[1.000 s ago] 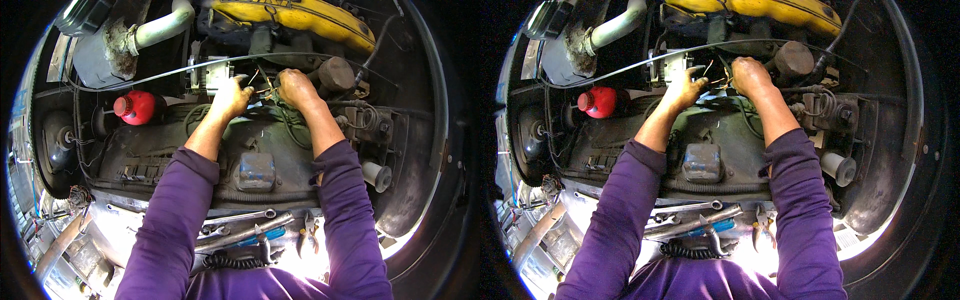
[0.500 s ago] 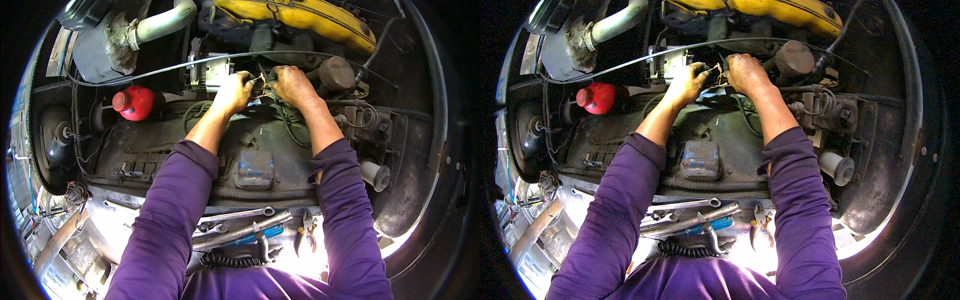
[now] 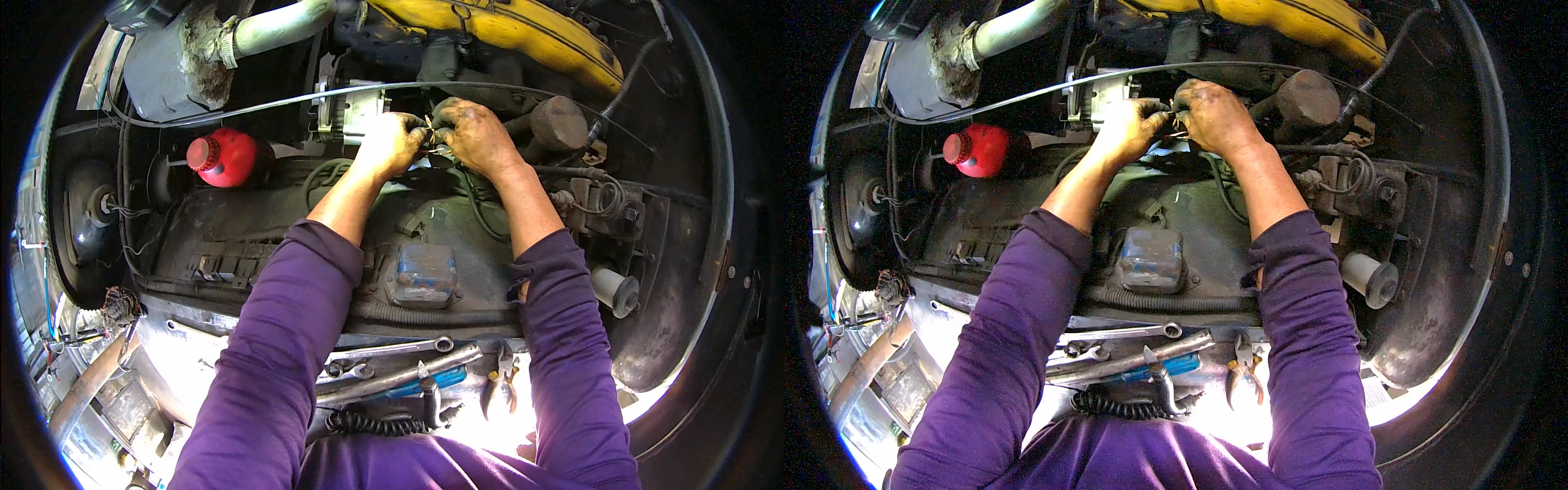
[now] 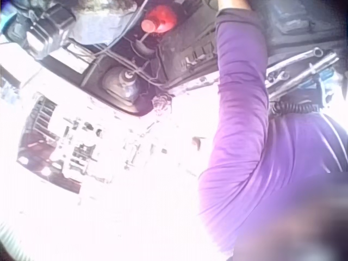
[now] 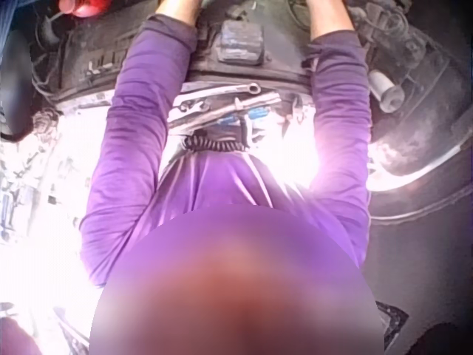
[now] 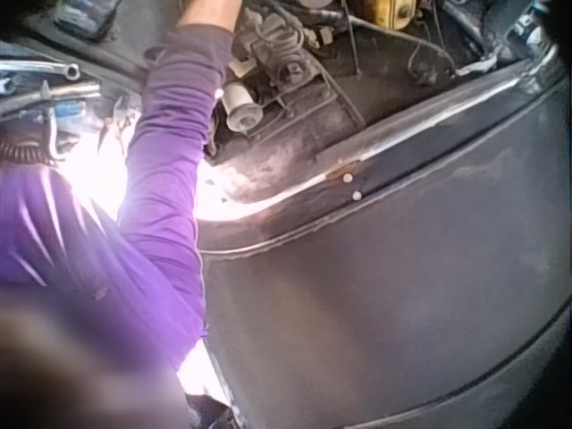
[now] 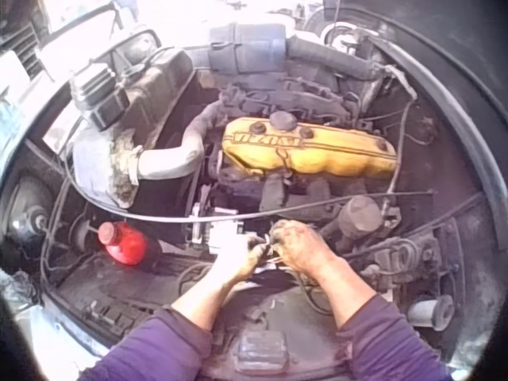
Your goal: The person works on a car engine with the hood open, manipulating wires and components near the alternator. They use pliers and other hand tools to adjust connections and parts within the engine bay. Another person briefly appears holding tools and a plastic bag.
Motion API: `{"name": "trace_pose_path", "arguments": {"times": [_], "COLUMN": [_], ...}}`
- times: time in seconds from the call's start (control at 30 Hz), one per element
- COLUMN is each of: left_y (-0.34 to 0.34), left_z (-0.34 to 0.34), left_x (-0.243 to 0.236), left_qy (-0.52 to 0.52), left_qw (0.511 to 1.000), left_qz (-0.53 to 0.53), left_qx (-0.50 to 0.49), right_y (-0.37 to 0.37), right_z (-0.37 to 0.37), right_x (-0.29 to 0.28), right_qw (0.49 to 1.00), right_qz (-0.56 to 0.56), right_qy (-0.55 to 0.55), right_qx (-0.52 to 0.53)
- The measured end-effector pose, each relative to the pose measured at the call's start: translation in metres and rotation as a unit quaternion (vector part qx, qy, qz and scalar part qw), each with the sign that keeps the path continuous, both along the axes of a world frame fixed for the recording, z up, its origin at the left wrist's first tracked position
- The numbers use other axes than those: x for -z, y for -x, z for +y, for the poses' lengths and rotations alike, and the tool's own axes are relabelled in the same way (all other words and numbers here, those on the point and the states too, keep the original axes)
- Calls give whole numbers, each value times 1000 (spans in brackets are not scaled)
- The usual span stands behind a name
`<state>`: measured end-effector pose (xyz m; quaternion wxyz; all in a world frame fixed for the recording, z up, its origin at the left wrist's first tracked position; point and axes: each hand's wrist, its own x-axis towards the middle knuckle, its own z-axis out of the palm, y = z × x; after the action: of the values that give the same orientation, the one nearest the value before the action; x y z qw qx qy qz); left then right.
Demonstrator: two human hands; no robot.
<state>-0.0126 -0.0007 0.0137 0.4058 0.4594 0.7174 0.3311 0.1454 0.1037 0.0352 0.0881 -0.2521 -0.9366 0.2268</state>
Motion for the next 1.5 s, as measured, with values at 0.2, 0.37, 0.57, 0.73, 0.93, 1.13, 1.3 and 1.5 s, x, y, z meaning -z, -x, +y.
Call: {"name": "trace_pose_path", "arguments": {"times": [0.2, 0.37, 0.57, 0.73, 0.93, 1.13, 1.3, 1.5], "left_y": [-1, -1, -2, -3, -5, -3, -4, -2], "left_z": [0, 2, 1, 0, 0, 0, 0, 0], "left_x": [-5, -6, -7, -6, -2, 9, 13, 9], "left_qy": [21, 41, 26, 35, 16, 3, 13, 16], "left_qw": [1000, 999, 998, 998, 997, 998, 998, 999], "left_qz": [-7, -36, 41, 33, 63, 63, 61, 39], "left_qx": [8, 5, 32, 31, 39, 30, 22, 32], "right_y": [1, 2, 4, 5, 13, 8, -11, -9], "right_z": [-3, -3, -3, -4, -8, -2, -6, -2], "right_x": [0, 4, 5, -1, 2, -3, -9, -2], "right_qw": [996, 996, 997, 996, 972, 944, 995, 980], "right_qz": [-58, -45, -13, -28, -30, -24, -31, -51], "right_qy": [39, 56, 59, 77, 172, 263, -96, -179], "right_qx": [47, 52, 39, 46, 160, 200, -16, -77]}}
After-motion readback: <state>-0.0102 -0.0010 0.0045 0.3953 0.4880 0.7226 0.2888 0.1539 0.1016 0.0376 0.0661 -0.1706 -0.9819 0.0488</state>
